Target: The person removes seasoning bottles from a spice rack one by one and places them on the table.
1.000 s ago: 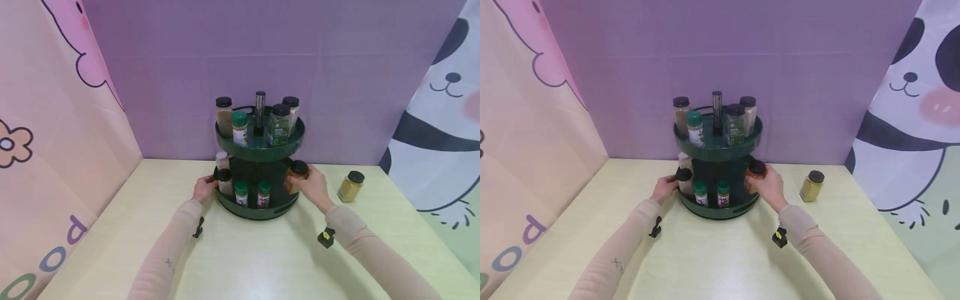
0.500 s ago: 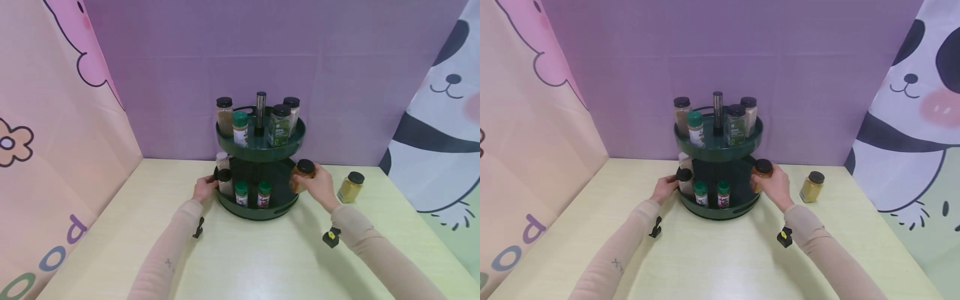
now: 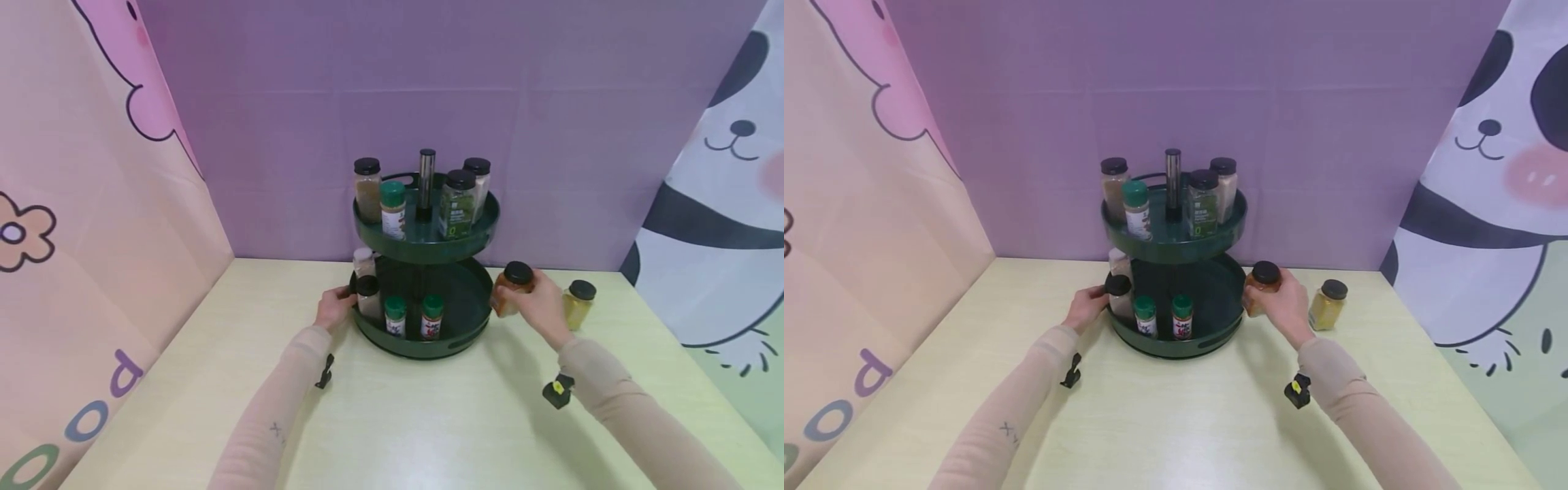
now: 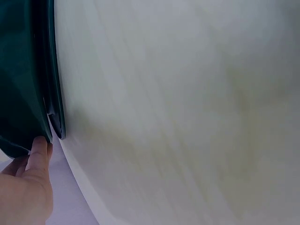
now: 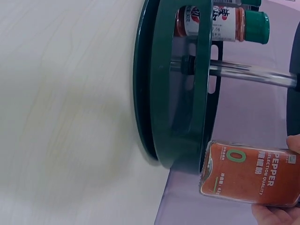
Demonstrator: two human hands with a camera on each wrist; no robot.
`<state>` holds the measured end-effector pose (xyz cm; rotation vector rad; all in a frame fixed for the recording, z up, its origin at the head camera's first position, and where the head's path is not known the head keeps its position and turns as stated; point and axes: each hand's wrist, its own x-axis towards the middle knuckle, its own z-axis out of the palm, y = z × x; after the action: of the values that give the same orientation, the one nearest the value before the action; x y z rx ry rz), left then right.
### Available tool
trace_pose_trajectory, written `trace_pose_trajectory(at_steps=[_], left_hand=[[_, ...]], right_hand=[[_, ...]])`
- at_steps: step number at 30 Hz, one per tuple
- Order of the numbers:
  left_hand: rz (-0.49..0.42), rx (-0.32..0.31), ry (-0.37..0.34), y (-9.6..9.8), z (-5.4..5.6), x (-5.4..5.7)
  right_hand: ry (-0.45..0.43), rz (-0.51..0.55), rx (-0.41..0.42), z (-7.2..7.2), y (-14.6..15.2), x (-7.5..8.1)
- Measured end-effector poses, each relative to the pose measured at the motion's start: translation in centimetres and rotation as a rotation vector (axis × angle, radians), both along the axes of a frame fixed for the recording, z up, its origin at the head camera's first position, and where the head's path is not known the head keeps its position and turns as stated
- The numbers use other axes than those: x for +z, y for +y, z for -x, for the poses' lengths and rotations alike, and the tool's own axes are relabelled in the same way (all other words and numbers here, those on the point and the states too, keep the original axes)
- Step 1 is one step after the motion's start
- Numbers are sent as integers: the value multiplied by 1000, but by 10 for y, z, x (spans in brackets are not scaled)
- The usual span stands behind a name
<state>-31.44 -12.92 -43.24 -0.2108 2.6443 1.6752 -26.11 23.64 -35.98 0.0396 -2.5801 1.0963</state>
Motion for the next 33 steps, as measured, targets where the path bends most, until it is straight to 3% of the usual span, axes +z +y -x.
trace_pose_trajectory(at_steps=[11,33], left_hand=[[2,1,7,1,0,0],[-1,1,-2,0,1,-1]], right_hand=[[-49,-12,-69,-10,13,6],[-90,0,-115,-21,43,-5]])
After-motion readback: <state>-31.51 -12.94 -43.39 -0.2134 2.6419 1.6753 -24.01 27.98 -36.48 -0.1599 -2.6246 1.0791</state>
